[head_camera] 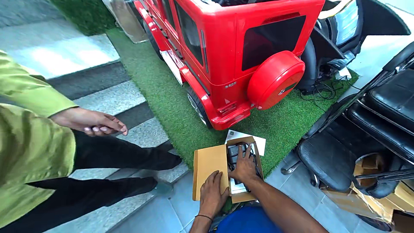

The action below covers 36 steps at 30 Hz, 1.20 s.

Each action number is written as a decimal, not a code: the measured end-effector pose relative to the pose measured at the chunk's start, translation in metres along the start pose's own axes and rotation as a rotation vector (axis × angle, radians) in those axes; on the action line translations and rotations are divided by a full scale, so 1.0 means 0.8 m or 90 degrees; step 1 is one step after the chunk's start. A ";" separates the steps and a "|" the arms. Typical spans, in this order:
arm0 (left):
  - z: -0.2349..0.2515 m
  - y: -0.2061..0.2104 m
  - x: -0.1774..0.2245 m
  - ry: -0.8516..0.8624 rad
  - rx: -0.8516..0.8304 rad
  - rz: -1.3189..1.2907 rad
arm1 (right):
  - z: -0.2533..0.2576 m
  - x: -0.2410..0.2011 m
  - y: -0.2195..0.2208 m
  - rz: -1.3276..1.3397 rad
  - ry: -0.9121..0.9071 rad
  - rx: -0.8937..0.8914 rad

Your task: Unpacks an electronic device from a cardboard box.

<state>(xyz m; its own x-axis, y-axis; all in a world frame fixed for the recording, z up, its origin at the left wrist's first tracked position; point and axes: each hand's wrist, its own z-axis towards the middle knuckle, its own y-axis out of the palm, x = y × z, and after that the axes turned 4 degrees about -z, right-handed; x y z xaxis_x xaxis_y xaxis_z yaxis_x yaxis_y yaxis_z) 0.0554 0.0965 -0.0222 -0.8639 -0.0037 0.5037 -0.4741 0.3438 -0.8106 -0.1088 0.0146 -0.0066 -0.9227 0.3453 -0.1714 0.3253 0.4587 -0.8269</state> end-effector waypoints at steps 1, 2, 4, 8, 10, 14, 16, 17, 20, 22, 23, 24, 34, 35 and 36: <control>-0.001 -0.001 0.005 -0.007 -0.003 0.008 | -0.001 0.004 0.002 0.013 -0.001 0.010; -0.001 -0.001 0.012 -0.015 -0.003 0.017 | 0.000 0.008 0.002 0.036 -0.005 0.023; -0.005 0.001 0.025 -0.043 -0.021 0.032 | -0.004 0.022 -0.002 0.130 -0.024 0.044; -0.004 0.004 0.019 -0.039 -0.015 0.005 | -0.020 0.075 -0.007 0.486 -0.126 0.045; -0.002 0.002 0.017 -0.027 -0.019 0.029 | -0.027 0.105 -0.002 0.773 -0.210 -0.022; -0.008 0.006 0.030 -0.030 0.011 0.075 | -0.041 0.134 0.002 1.303 -0.197 -0.219; -0.010 0.010 0.033 -0.030 0.067 0.075 | -0.025 0.150 0.007 1.396 -0.315 -0.398; -0.011 0.011 0.033 -0.032 0.088 0.081 | -0.019 0.153 0.007 1.411 -0.361 -0.444; -0.011 0.004 0.027 -0.044 0.137 0.100 | -0.014 0.151 -0.006 1.427 -0.464 -0.533; -0.010 -0.002 0.023 -0.045 0.162 0.102 | -0.018 0.150 -0.021 1.428 -0.504 -0.560; -0.009 -0.005 0.022 -0.037 0.175 0.100 | -0.022 0.150 -0.032 1.419 -0.531 -0.577; -0.008 -0.010 0.022 -0.024 0.186 0.094 | -0.030 0.149 -0.044 1.412 -0.546 -0.582; 0.010 -0.068 0.086 -0.126 -0.199 -0.783 | -0.122 0.133 -0.157 1.335 -0.437 -0.561; 0.011 -0.068 0.095 -0.137 -0.247 -0.866 | -0.109 0.141 -0.136 1.317 -0.487 -0.580; 0.012 -0.067 0.103 -0.141 -0.261 -0.896 | -0.101 0.145 -0.121 1.321 -0.504 -0.579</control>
<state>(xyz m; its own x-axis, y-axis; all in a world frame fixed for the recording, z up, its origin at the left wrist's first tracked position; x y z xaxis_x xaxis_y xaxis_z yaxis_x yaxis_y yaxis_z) 0.0079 0.0692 0.0597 0.2284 -0.6776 0.6991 -0.8761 0.1701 0.4511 -0.2303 0.0766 0.0971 0.7822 0.4829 -0.3935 0.3161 0.2367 0.9187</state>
